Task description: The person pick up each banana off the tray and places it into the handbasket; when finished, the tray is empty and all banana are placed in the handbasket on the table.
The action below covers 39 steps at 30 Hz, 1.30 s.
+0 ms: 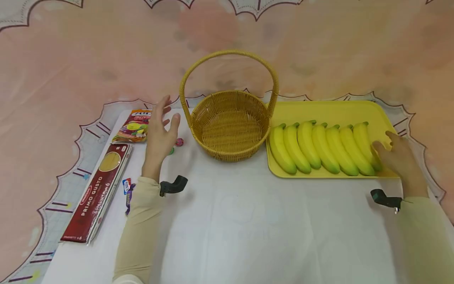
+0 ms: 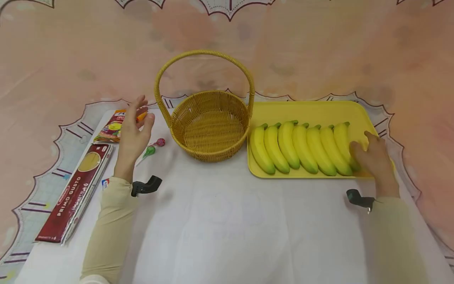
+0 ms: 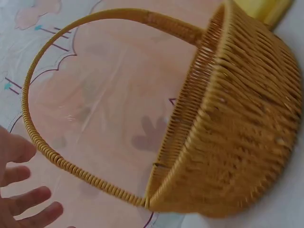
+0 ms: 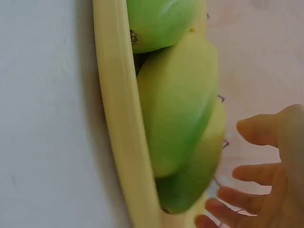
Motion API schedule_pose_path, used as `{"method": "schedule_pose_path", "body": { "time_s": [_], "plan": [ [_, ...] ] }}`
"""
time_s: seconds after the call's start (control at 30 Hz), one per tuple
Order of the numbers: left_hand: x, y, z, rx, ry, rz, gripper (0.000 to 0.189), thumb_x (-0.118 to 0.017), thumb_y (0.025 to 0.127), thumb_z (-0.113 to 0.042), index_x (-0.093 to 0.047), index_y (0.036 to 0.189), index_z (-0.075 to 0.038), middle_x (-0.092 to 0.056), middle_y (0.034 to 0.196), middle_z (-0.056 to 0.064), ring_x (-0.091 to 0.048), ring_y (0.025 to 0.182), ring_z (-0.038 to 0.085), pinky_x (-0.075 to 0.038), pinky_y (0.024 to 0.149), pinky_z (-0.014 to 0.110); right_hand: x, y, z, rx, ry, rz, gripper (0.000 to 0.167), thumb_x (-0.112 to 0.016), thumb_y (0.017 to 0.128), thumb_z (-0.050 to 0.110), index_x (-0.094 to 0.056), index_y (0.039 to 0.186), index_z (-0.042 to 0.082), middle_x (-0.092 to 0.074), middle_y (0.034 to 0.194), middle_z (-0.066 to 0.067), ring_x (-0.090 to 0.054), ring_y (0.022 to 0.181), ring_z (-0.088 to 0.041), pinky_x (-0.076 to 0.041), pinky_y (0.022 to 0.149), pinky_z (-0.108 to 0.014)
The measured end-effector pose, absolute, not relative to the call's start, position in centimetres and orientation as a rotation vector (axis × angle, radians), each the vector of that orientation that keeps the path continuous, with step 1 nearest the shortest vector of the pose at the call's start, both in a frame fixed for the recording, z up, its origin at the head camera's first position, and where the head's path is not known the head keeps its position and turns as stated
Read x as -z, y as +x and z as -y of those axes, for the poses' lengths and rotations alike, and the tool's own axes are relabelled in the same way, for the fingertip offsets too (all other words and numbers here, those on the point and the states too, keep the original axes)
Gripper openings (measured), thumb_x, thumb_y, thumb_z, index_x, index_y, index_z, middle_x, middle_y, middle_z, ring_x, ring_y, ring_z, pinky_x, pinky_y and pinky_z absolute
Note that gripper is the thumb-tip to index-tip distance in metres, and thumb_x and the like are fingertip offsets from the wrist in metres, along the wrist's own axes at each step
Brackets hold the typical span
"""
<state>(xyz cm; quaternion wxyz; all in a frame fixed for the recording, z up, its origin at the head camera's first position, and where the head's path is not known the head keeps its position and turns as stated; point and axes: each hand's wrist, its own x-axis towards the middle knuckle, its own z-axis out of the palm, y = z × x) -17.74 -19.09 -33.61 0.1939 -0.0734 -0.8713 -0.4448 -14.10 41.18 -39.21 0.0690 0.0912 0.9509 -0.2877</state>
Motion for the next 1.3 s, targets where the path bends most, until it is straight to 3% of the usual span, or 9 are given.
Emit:
{"method": "schedule_pose_path", "body": {
  "time_s": [0.2, 0.43, 0.53, 0.63, 0.73, 0.83, 0.93, 1.13, 1.3],
  "plan": [
    [33.9, -19.7, 17.6, 1.438, -0.139, 2.265, 0.052, -0.051, 0.097, -0.025, -0.034, 0.146, -0.028, -0.041, 0.143, 0.002, -0.043, 0.132, 0.016, -0.042, 0.105, 0.047, 40.0, -14.4, -40.8, 0.928, 0.326, -2.736, 0.078, -0.026, 0.097, 0.051, -0.005, 0.149, -0.004, -0.022, 0.144, -0.039, -0.026, 0.126, -0.059, -0.028, 0.099, -0.070],
    [34.6, -21.1, 16.4, 1.455, -0.151, 2.227, 0.046, -0.048, 0.099, -0.022, -0.040, 0.143, -0.030, -0.050, 0.136, 0.006, -0.051, 0.125, 0.019, -0.046, 0.101, 0.045, 40.7, -14.0, -40.6, 0.973, 0.389, -2.681, 0.082, -0.030, 0.094, 0.058, -0.018, 0.148, -0.002, -0.025, 0.142, -0.040, -0.028, 0.125, -0.055, -0.032, 0.096, -0.068],
    [34.7, -21.1, 16.3, 1.443, -0.140, 2.263, 0.045, -0.047, 0.099, -0.025, -0.040, 0.142, -0.035, -0.052, 0.135, 0.006, -0.053, 0.122, 0.021, -0.048, 0.099, 0.044, 40.8, -13.6, -40.4, 0.994, 0.443, -2.714, 0.078, -0.032, 0.094, 0.057, -0.024, 0.147, -0.001, -0.031, 0.140, -0.038, -0.032, 0.123, -0.052, -0.046, 0.083, -0.049],
    [34.8, -21.0, 16.3, 1.430, -0.136, 2.276, 0.044, -0.047, 0.099, -0.028, -0.040, 0.142, -0.036, -0.053, 0.135, 0.006, -0.054, 0.122, 0.022, -0.050, 0.097, 0.044, 40.8, -13.0, -40.0, 1.020, 0.476, -2.801, 0.072, -0.035, 0.095, 0.053, -0.030, 0.146, 0.002, -0.037, 0.137, -0.034, -0.037, 0.118, -0.046, -0.039, 0.068, -0.026],
    [34.8, -21.0, 16.5, 1.431, -0.129, 2.276, 0.044, -0.047, 0.099, -0.028, -0.041, 0.142, -0.034, -0.053, 0.134, 0.006, -0.055, 0.121, 0.022, -0.052, 0.093, 0.045, 40.5, -12.5, -39.0, 1.059, 0.480, -2.903, 0.067, -0.041, 0.094, 0.050, -0.038, 0.143, 0.005, -0.045, 0.131, -0.022, -0.046, 0.107, -0.025, -0.035, 0.063, -0.016],
    [34.8, -21.0, 16.6, 1.423, -0.130, 2.275, 0.044, -0.047, 0.099, -0.026, -0.041, 0.142, -0.032, -0.054, 0.133, 0.007, -0.055, 0.120, 0.022, -0.053, 0.092, 0.045, 40.0, -11.8, -37.5, 1.164, 0.432, -2.962, 0.062, -0.049, 0.093, 0.046, -0.045, 0.140, 0.006, -0.050, 0.116, 0.007, -0.043, 0.092, 0.001, -0.037, 0.062, -0.006],
    [34.6, -21.0, 16.6, 1.415, -0.130, 2.272, 0.044, -0.046, 0.099, -0.025, -0.042, 0.142, -0.031, -0.054, 0.132, 0.008, -0.056, 0.119, 0.023, -0.053, 0.091, 0.045, 39.3, -11.4, -35.3, 1.239, 0.340, -2.981, 0.058, -0.054, 0.092, 0.043, -0.049, 0.137, 0.007, -0.046, 0.105, 0.025, -0.041, 0.086, 0.012, -0.037, 0.064, 0.001],
    [34.7, -21.1, 16.6, 1.419, -0.137, 2.270, 0.045, -0.047, 0.099, -0.022, -0.042, 0.142, -0.030, -0.054, 0.132, 0.008, -0.056, 0.118, 0.022, -0.054, 0.090, 0.044, 38.0, -11.1, -30.5, 1.192, 0.118, -2.974, 0.055, -0.057, 0.091, 0.042, -0.052, 0.135, 0.010, -0.057, 0.118, -0.013, -0.047, 0.087, 0.007, -0.039, 0.066, -0.001],
    [34.9, -21.1, 16.5, 1.417, -0.137, 2.265, 0.045, -0.047, 0.099, -0.020, -0.042, 0.143, -0.028, -0.055, 0.132, 0.009, -0.057, 0.117, 0.023, -0.054, 0.090, 0.044, 37.2, -11.5, -26.7, 1.199, -0.124, -2.966, 0.049, -0.060, 0.091, 0.037, -0.056, 0.131, 0.009, -0.062, 0.116, -0.016, -0.052, 0.092, -0.003, -0.042, 0.072, -0.005]
  ]
}}
